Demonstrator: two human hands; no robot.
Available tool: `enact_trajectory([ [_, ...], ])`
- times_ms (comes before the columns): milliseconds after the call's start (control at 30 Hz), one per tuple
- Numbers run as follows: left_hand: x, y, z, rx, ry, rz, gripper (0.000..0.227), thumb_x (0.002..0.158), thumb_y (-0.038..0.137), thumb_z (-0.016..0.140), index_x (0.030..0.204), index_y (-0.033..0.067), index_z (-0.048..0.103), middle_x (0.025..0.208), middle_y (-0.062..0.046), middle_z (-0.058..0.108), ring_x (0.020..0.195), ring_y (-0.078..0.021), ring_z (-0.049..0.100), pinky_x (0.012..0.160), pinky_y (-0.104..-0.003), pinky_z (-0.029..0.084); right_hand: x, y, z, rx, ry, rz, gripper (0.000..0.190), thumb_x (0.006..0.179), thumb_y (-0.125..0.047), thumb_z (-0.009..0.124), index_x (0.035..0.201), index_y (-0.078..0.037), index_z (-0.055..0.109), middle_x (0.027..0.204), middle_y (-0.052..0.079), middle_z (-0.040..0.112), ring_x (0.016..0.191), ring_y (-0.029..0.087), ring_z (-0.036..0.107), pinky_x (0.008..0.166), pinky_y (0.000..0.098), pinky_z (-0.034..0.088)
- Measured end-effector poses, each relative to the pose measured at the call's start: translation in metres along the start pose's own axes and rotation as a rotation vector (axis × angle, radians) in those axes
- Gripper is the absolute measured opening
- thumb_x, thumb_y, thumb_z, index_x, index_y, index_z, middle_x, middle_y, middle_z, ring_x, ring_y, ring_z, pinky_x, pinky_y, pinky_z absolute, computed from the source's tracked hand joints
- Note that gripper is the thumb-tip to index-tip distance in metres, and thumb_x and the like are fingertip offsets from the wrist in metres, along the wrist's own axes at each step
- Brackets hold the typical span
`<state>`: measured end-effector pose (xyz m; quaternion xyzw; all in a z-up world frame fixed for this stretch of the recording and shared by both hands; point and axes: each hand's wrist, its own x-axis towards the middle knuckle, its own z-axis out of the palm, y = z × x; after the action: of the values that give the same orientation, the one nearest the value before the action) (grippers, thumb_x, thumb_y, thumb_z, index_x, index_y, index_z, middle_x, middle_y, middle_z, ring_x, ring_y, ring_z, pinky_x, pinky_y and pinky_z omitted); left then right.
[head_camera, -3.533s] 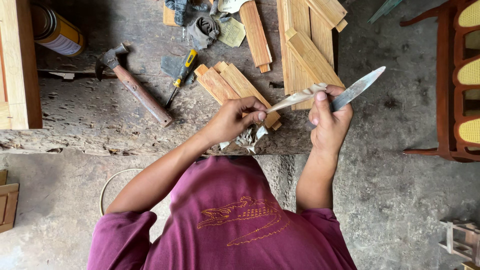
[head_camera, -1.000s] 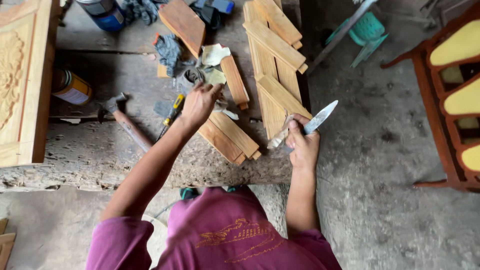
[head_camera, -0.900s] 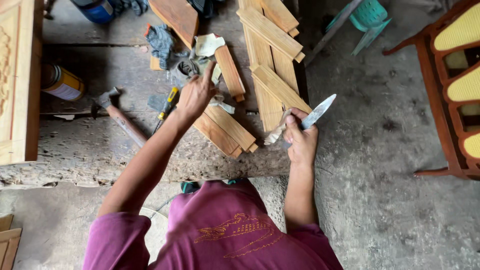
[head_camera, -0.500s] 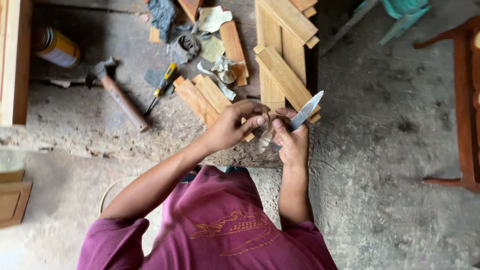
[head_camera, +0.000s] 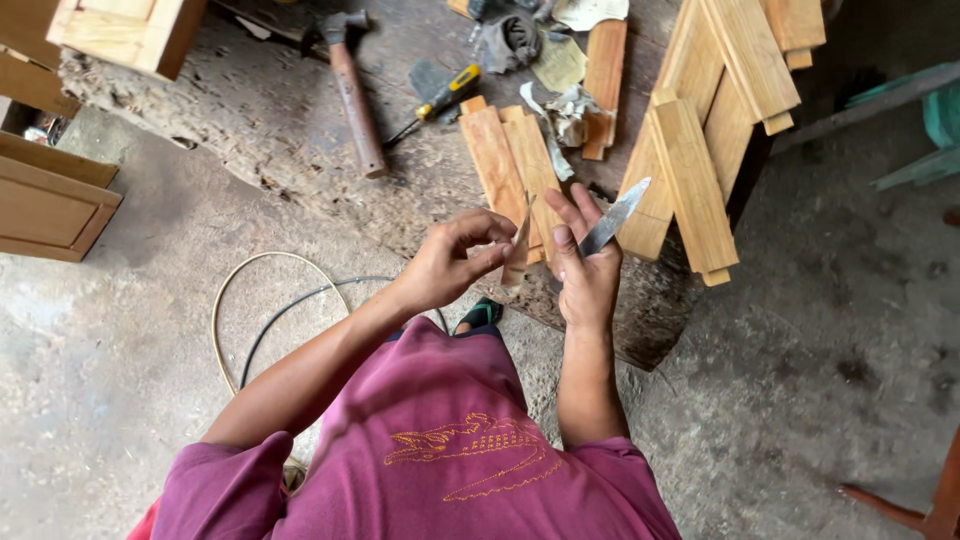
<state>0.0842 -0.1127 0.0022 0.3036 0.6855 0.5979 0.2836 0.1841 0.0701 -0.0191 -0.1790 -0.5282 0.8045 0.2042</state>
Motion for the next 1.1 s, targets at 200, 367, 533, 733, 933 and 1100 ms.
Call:
enact_trajectory([
  [200, -0.039, 0.0, -0.037, 0.001, 0.064, 0.188, 0.016, 0.098, 0.016, 0.071, 0.106, 0.0021, 0.071, 0.12, -0.007, 0.068, 0.114, -0.0192, 0.067, 0.09, -0.031, 0.058, -0.027, 0.015, 0.031, -0.029, -0.305, 0.086, 0.036, 0.102, -0.024, 0.073, 0.126, 0.003, 0.07, 0.074, -0.003, 0.062, 0.053, 0.0, 0.042, 0.047, 0.0165, 0.029],
  [367, -0.087, -0.002, -0.077, 0.094, 0.124, 0.118, 0.02, 0.094, 0.019, 0.073, 0.104, 0.0022, 0.073, 0.114, -0.008, 0.07, 0.104, -0.0175, 0.068, 0.077, -0.031, 0.055, -0.056, 0.041, 0.076, -0.044, -0.239, 0.152, 0.02, 0.096, -0.015, 0.078, 0.104, 0.0, 0.067, 0.076, -0.003, 0.061, 0.057, 0.002, 0.044, 0.05, 0.0195, 0.032],
  [533, -0.139, -0.022, -0.12, -0.232, 0.174, 0.089, 0.026, 0.102, 0.023, 0.069, 0.113, 0.0003, 0.073, 0.111, -0.006, 0.071, 0.104, -0.0135, 0.068, 0.089, -0.03, 0.056, -0.084, 0.059, 0.137, -0.075, -0.283, 0.158, 0.018, 0.094, -0.013, 0.079, 0.104, -0.002, 0.068, 0.072, -0.004, 0.059, 0.055, 0.002, 0.043, 0.049, 0.0193, 0.032],
  [733, -0.19, -0.042, -0.17, -0.439, 0.157, -0.063, 0.026, 0.099, 0.024, 0.07, 0.105, -0.0013, 0.072, 0.094, -0.002, 0.074, 0.089, -0.0079, 0.067, 0.08, -0.027, 0.057, -0.105, 0.078, 0.205, -0.228, -0.422, 0.167, 0.018, 0.095, -0.013, 0.078, 0.106, 0.0, 0.07, 0.074, -0.006, 0.056, 0.057, 0.001, 0.042, 0.05, 0.019, 0.029],
  [933, -0.232, -0.047, -0.209, -0.451, 0.288, -0.018, 0.019, 0.1, 0.019, 0.068, 0.102, -0.0002, 0.07, 0.095, -0.003, 0.072, 0.089, -0.0088, 0.067, 0.081, -0.027, 0.057, -0.099, 0.099, 0.258, -0.318, -0.556, 0.183, 0.019, 0.095, -0.014, 0.077, 0.106, -0.001, 0.071, 0.072, -0.006, 0.058, 0.055, 0.002, 0.044, 0.048, 0.0198, 0.031],
  [1100, -0.245, -0.047, -0.222, -0.254, 0.617, 0.207, 0.012, 0.1, 0.011, 0.07, 0.099, -0.0008, 0.068, 0.114, -0.008, 0.066, 0.101, -0.0136, 0.065, 0.088, -0.03, 0.056, -0.08, 0.118, 0.296, -0.26, -0.647, 0.213, 0.013, 0.096, -0.011, 0.076, 0.101, -0.002, 0.068, 0.082, -0.003, 0.063, 0.055, 0.002, 0.044, 0.047, 0.0199, 0.031],
])
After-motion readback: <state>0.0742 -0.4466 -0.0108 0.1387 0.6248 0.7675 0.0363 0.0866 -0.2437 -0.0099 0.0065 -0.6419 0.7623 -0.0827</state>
